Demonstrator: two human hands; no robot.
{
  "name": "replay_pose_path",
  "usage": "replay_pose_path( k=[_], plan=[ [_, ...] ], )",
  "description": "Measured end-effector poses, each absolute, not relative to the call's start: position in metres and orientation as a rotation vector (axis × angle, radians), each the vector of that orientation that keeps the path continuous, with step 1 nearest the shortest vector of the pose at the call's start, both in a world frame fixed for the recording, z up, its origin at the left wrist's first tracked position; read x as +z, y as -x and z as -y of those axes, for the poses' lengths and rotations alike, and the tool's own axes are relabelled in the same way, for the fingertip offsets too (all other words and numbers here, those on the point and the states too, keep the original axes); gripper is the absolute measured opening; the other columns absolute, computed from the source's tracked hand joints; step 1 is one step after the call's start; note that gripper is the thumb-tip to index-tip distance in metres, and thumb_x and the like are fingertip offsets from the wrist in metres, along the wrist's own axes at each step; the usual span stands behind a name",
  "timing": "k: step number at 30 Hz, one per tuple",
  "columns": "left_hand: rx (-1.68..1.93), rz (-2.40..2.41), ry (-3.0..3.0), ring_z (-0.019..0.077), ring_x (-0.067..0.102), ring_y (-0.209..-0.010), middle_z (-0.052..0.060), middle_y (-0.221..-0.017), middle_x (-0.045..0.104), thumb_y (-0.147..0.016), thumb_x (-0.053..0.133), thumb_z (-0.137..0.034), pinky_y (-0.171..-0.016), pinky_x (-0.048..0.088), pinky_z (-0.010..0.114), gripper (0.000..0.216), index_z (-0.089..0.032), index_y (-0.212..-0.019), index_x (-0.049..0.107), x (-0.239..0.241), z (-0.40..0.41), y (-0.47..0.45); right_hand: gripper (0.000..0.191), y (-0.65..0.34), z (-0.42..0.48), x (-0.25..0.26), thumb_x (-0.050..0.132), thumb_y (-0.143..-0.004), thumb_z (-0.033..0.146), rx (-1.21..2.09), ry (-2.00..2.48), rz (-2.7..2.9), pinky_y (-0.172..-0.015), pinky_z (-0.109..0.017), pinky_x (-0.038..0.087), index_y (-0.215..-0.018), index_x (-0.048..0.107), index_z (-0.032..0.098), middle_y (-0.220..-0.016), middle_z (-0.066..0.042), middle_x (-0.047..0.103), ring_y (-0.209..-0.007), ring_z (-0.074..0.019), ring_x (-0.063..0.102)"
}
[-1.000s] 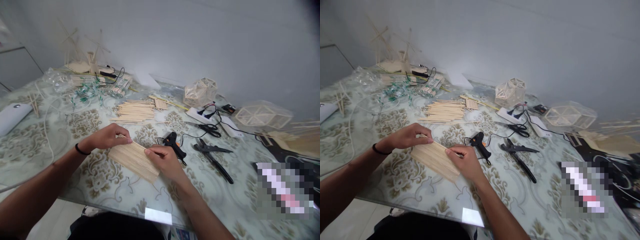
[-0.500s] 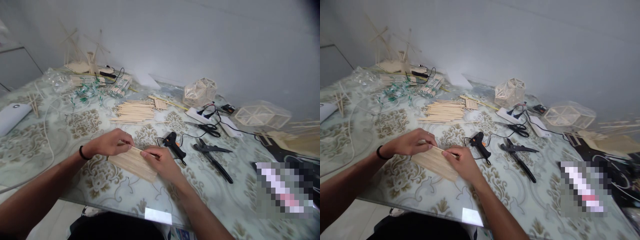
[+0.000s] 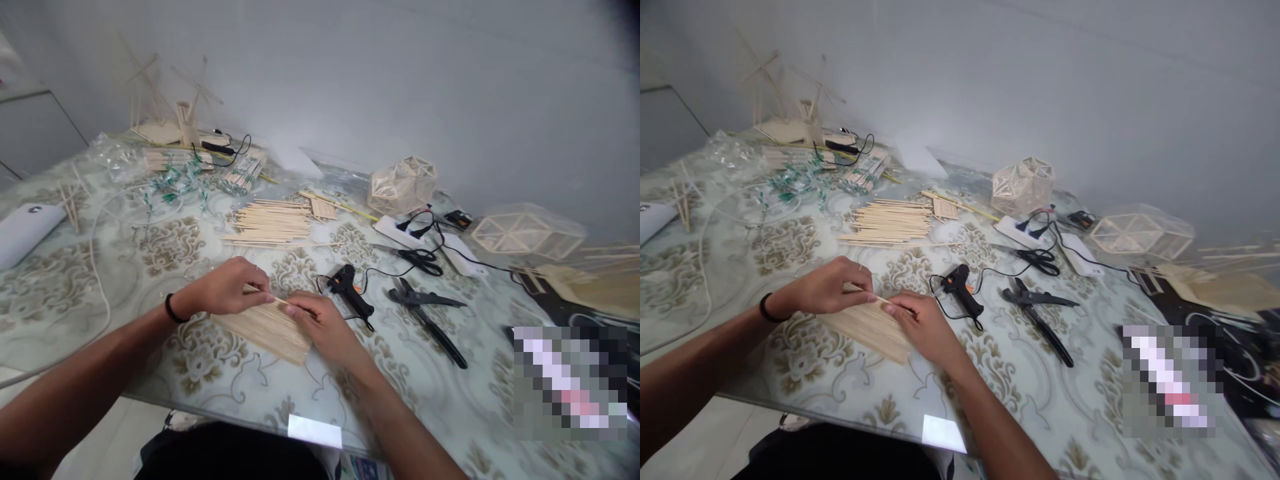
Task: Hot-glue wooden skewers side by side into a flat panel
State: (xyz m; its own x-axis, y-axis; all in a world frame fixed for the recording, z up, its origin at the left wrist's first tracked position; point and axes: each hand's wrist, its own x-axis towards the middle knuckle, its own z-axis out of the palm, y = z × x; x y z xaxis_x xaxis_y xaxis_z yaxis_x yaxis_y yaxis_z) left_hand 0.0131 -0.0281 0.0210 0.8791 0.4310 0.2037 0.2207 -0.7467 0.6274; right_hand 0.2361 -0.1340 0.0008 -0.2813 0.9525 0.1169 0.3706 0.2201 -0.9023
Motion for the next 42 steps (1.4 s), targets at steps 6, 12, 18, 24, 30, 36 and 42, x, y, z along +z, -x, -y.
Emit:
replay_pose_path(
  k=[6,12,18,24,30,36,42],
  plan=[
    [0.488,-0.501,-2.396,0.0103,0.061,-0.063,0.002,-0.071,0.071,-0.098,0.061,-0.034,-0.063,0.040,0.022,0.029,-0.015,-0.079,0.073,0.026,0.019,-0.007,0.035,-0.245,0.137,0.006,0.051,-0.103,0.043,1.062,1.365,1.716,-0.062,-0.027,0.037,-0.087,0.070,0.018,-0.077,-0.001,0.061,-0.070,-0.0159,0.052],
    [0.442,-0.546,-2.403,0.0112,0.063,-0.065,0.002,-0.073,0.073,-0.099,0.059,-0.036,-0.064,0.041,0.022,0.032,-0.015,-0.082,0.075,0.025,0.016,-0.007,0.044,-0.249,0.137,0.005,0.047,-0.103,0.046,0.963,1.418,1.717,-0.055,-0.028,0.026,-0.067,0.047,0.020,-0.064,0.004,0.036,-0.059,-0.0126,0.034],
    [0.427,-0.689,-2.610,0.0175,0.070,-0.082,0.005,-0.091,0.079,-0.101,0.057,-0.044,-0.075,0.044,0.027,0.034,-0.020,-0.091,0.078,0.020,0.021,-0.010,0.048,-0.245,0.136,0.001,0.048,-0.102,0.051,0.938,1.447,1.655,-0.053,-0.029,0.023,-0.064,0.042,0.021,-0.062,0.004,0.032,-0.058,-0.0126,0.030],
    [0.424,-0.696,-2.683,0.0178,0.069,-0.080,0.003,-0.087,0.076,-0.104,0.051,-0.047,-0.069,0.039,0.028,0.037,-0.021,-0.092,0.074,0.018,0.034,-0.017,0.050,-0.236,0.138,-0.003,0.050,-0.101,0.054,1.044,1.411,1.623,-0.054,-0.030,0.023,-0.064,0.045,0.021,-0.063,0.004,0.031,-0.058,-0.0126,0.030],
    [0.436,-0.639,-2.705,0.0144,0.062,-0.066,0.002,-0.072,0.070,-0.105,0.046,-0.041,-0.061,0.032,0.030,0.044,-0.018,-0.073,0.064,0.014,0.033,-0.017,0.053,-0.233,0.137,-0.003,0.044,-0.102,0.061,1.176,1.335,1.590,-0.056,-0.028,0.030,-0.067,0.046,0.022,-0.063,0.004,0.037,-0.059,-0.0135,0.036],
    [0.479,-0.696,-2.684,0.0149,0.060,-0.066,0.002,-0.071,0.068,-0.106,0.045,-0.041,-0.063,0.034,0.029,0.044,-0.018,-0.073,0.063,0.012,0.027,-0.015,0.059,-0.239,0.136,-0.004,0.042,-0.102,0.066,1.114,1.406,1.602,-0.055,-0.028,0.031,-0.064,0.046,0.021,-0.059,0.003,0.042,-0.057,-0.0135,0.040],
    [0.517,-0.687,-2.663,0.0140,0.058,-0.064,0.002,-0.070,0.067,-0.106,0.046,-0.040,-0.062,0.035,0.028,0.043,-0.018,-0.073,0.063,0.012,0.029,-0.018,0.060,-0.241,0.138,-0.001,0.043,-0.102,0.066,1.046,1.409,1.602,-0.053,-0.029,0.030,-0.062,0.044,0.021,-0.057,0.002,0.042,-0.055,-0.0130,0.039]
  ],
)
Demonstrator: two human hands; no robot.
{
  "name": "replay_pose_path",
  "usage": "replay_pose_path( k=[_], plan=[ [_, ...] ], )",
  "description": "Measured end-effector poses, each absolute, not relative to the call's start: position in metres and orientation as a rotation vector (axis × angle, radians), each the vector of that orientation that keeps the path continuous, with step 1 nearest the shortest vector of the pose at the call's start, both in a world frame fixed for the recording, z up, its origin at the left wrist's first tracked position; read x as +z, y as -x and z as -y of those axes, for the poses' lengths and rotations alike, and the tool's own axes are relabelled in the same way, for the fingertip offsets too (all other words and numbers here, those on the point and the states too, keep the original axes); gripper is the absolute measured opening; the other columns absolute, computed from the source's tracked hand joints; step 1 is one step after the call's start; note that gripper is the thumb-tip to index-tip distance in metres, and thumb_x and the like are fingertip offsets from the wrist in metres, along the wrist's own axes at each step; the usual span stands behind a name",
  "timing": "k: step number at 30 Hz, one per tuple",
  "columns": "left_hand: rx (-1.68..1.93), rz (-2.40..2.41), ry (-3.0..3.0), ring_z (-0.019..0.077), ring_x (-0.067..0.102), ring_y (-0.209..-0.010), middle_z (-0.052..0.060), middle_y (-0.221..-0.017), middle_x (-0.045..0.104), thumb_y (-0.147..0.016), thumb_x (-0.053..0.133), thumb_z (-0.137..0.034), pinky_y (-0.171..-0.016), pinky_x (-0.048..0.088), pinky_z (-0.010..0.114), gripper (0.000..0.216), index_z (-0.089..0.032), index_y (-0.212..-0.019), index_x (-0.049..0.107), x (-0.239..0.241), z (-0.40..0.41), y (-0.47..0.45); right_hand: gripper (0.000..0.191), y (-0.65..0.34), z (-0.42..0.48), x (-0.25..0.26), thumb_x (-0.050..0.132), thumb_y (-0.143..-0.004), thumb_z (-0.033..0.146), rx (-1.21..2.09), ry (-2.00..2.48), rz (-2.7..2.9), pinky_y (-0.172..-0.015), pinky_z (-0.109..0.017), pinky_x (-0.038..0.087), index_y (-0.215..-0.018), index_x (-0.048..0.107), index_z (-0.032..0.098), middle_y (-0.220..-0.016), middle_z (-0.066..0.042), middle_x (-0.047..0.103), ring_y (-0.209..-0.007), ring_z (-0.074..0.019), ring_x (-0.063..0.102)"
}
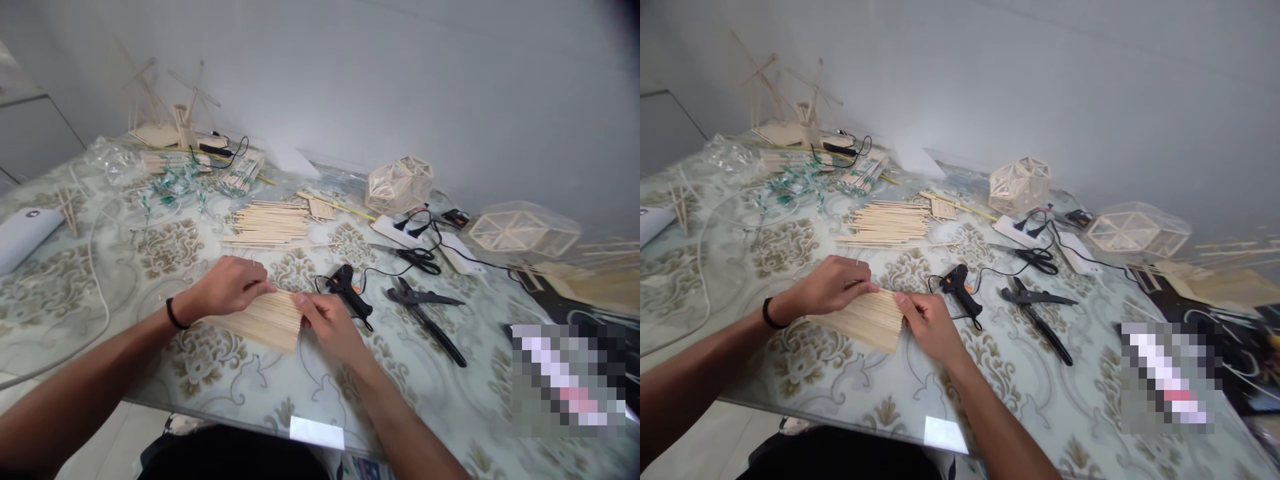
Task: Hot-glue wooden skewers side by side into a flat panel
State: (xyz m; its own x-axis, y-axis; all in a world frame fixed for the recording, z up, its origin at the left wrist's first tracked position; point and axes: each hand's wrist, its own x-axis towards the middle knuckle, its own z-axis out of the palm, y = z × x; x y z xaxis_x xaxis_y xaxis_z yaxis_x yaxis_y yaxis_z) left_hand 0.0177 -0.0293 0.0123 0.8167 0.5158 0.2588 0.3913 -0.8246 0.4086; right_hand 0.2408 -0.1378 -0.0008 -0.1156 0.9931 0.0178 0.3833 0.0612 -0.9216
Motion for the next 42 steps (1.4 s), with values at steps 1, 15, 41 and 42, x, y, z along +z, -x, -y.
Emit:
replay_pose_path(
  k=[1,15,41,42],
  plan=[
    [0.531,-0.693,-2.657,0.0141,0.059,-0.066,0.002,-0.071,0.067,-0.106,0.047,-0.042,-0.063,0.036,0.028,0.043,-0.018,-0.074,0.064,0.012,0.029,-0.018,0.061,-0.241,0.138,0.000,0.043,-0.101,0.067,1.045,1.410,1.577,-0.053,-0.029,0.031,-0.061,0.044,0.021,-0.057,0.002,0.043,-0.055,-0.0133,0.040],
    [0.816,-1.448,-2.417,0.0332,0.062,-0.122,0.018,-0.135,0.060,-0.100,0.050,-0.044,-0.105,0.049,0.048,0.047,-0.015,-0.137,0.052,0.012,0.017,-0.017,0.060,-0.237,0.132,-0.011,0.058,-0.092,0.072,1.163,1.264,1.160,-0.052,-0.029,0.037,-0.060,0.050,0.022,-0.057,0.003,0.043,-0.054,-0.0134,0.042],
    [0.475,-0.911,-2.661,0.0318,0.055,-0.122,0.013,-0.130,0.067,-0.101,0.056,-0.044,-0.103,0.044,0.050,0.042,-0.021,-0.136,0.063,-0.034,0.023,-0.033,0.020,-0.225,0.139,-0.009,0.075,-0.091,0.025,0.948,1.279,1.951,-0.063,-0.026,0.040,-0.073,0.068,0.020,-0.067,0.003,0.060,-0.062,-0.0131,0.052],
    [0.476,-0.909,-2.669,0.0313,0.055,-0.122,0.012,-0.131,0.067,-0.102,0.056,-0.043,-0.102,0.044,0.049,0.041,-0.022,-0.135,0.064,-0.035,0.023,-0.034,0.021,-0.227,0.137,-0.007,0.072,-0.093,0.026,0.899,1.294,1.902,-0.062,-0.026,0.039,-0.074,0.068,0.020,-0.068,0.003,0.060,-0.061,-0.0127,0.051]
  ],
)
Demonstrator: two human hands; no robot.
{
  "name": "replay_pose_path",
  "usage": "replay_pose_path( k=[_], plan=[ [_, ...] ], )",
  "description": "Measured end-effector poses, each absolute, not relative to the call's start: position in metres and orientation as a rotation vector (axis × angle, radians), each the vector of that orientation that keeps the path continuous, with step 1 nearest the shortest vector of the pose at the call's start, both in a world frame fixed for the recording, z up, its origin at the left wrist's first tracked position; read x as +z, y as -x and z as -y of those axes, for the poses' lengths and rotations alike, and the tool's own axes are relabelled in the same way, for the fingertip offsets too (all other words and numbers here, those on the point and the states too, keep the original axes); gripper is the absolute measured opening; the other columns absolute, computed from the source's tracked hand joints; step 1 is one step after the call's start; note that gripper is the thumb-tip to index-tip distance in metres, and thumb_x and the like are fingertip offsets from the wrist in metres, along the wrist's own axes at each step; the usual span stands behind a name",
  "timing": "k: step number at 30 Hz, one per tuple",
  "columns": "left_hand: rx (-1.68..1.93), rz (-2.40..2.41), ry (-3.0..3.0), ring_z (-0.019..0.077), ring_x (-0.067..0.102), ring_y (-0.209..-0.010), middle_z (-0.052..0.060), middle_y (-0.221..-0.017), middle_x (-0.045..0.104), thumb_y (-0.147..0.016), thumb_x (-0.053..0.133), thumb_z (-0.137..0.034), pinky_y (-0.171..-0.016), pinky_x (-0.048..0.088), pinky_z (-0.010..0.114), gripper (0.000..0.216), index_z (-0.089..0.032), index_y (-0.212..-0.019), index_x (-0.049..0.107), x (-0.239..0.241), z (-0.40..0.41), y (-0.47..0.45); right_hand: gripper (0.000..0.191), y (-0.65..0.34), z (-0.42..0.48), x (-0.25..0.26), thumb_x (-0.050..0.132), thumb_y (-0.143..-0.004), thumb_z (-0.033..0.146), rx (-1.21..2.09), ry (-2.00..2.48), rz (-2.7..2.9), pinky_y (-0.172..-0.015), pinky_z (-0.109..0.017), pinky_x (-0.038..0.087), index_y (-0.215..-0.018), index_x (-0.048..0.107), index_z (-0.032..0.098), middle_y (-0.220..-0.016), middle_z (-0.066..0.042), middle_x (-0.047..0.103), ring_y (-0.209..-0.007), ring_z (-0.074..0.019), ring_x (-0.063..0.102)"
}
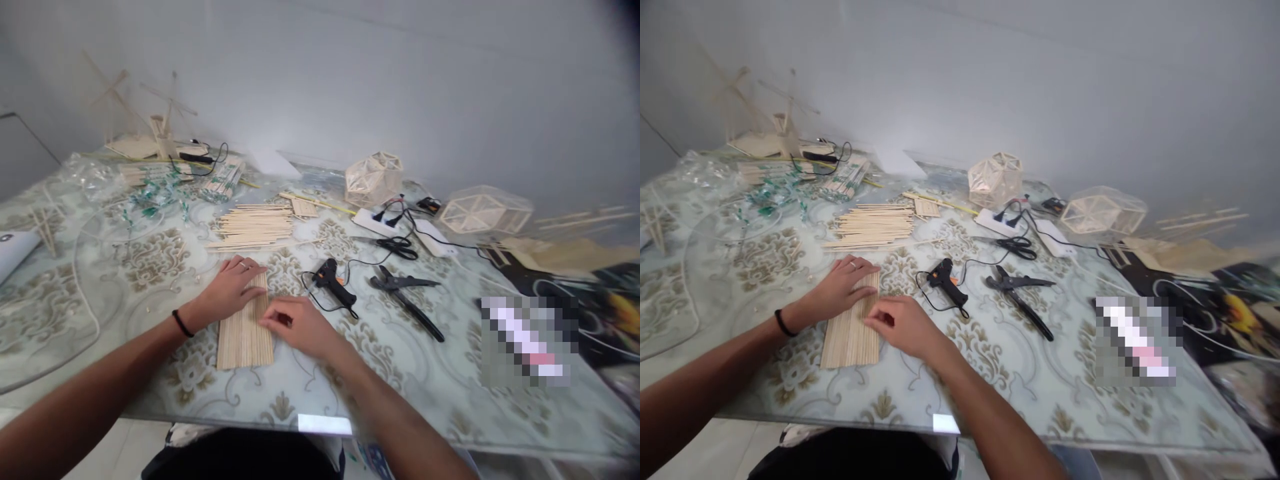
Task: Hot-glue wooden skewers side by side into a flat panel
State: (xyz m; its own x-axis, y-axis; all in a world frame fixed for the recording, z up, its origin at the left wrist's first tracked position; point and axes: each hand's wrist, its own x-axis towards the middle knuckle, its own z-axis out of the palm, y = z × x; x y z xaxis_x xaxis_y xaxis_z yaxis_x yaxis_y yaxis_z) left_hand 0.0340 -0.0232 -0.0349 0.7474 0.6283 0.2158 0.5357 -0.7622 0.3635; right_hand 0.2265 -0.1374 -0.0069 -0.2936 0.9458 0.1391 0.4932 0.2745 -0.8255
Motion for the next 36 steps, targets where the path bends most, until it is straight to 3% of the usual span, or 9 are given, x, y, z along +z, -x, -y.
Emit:
replay_pose_path(
  k=[5,9,11,15,21,25,30,36],
  plan=[
    [0.471,-0.859,-2.674,0.0291,0.054,-0.124,0.009,-0.131,0.067,-0.103,0.052,-0.047,-0.104,0.041,0.048,0.042,-0.027,-0.138,0.063,-0.037,0.022,-0.035,0.033,-0.240,0.131,-0.001,0.057,-0.095,0.023,0.720,1.388,1.703,-0.058,-0.028,0.033,-0.063,0.055,0.020,-0.058,0.004,0.053,-0.054,-0.0119,0.044],
    [0.425,-0.799,-2.702,0.0313,0.051,-0.128,0.012,-0.137,0.062,-0.098,0.053,-0.063,-0.105,0.038,0.051,0.057,-0.029,-0.144,0.057,-0.036,0.021,-0.032,0.043,-0.245,0.127,-0.004,0.051,-0.100,0.030,0.705,1.420,1.647,-0.057,-0.028,0.032,-0.057,0.050,0.021,-0.052,0.005,0.049,-0.051,-0.0117,0.042],
    [0.371,-0.766,-2.719,0.0331,0.049,-0.131,0.013,-0.141,0.059,-0.094,0.054,-0.069,-0.107,0.037,0.053,0.067,-0.029,-0.147,0.054,-0.035,0.021,-0.030,0.040,-0.243,0.127,-0.006,0.054,-0.099,0.034,0.722,1.403,1.638,-0.059,-0.028,0.035,-0.062,0.057,0.020,-0.056,0.004,0.055,-0.053,-0.0124,0.047],
    [0.283,-0.750,-2.709,0.0349,0.046,-0.135,0.014,-0.145,0.055,-0.091,0.054,-0.075,-0.110,0.034,0.057,0.074,-0.029,-0.148,0.052,-0.030,0.020,-0.029,0.012,-0.237,0.126,-0.009,0.067,-0.090,0.033,0.697,1.390,1.532,-0.061,-0.026,0.040,-0.087,0.068,0.022,-0.071,0.004,0.063,-0.059,-0.0132,0.052],
    [0.269,-0.692,-2.687,0.0373,0.043,-0.141,0.015,-0.149,0.053,-0.087,0.056,-0.078,-0.118,0.029,0.060,0.081,-0.027,-0.150,0.051,-0.026,0.021,-0.028,0.044,-0.243,0.124,-0.013,0.056,-0.098,0.045,0.573,1.445,1.324,-0.055,-0.028,0.034,-0.061,0.050,0.023,-0.053,0.006,0.043,-0.051,-0.0128,0.041],
    [0.293,-0.650,-2.716,0.0374,0.040,-0.146,0.017,-0.154,0.050,-0.090,0.055,-0.075,-0.124,0.022,0.062,0.081,-0.025,-0.153,0.048,-0.029,0.021,-0.026,0.026,-0.246,0.121,-0.016,0.062,-0.093,0.042,0.528,1.429,1.286,-0.057,-0.027,0.035,-0.078,0.056,0.023,-0.059,0.007,0.046,-0.055,-0.0131,0.042],
    [0.285,-0.668,-2.746,0.0366,0.036,-0.151,0.018,-0.159,0.047,-0.089,0.052,-0.079,-0.126,0.019,0.063,0.086,-0.027,-0.156,0.044,-0.030,0.022,-0.024,0.042,-0.243,0.122,-0.015,0.059,-0.094,0.041,0.470,1.415,1.296,-0.055,-0.027,0.030,-0.062,0.036,0.024,-0.055,0.008,0.033,-0.053,-0.0117,0.032],
    [0.153,-0.596,-2.742,0.0371,0.021,-0.160,0.016,-0.171,0.028,-0.083,0.051,-0.086,-0.128,0.010,0.064,0.099,-0.029,-0.163,0.033,-0.025,0.024,-0.023,0.041,-0.243,0.122,-0.016,0.056,-0.089,0.029,0.304,1.416,1.240,-0.055,-0.027,0.027,-0.065,0.022,0.026,-0.057,0.010,0.024,-0.053,-0.0109,0.026]
  ],
)
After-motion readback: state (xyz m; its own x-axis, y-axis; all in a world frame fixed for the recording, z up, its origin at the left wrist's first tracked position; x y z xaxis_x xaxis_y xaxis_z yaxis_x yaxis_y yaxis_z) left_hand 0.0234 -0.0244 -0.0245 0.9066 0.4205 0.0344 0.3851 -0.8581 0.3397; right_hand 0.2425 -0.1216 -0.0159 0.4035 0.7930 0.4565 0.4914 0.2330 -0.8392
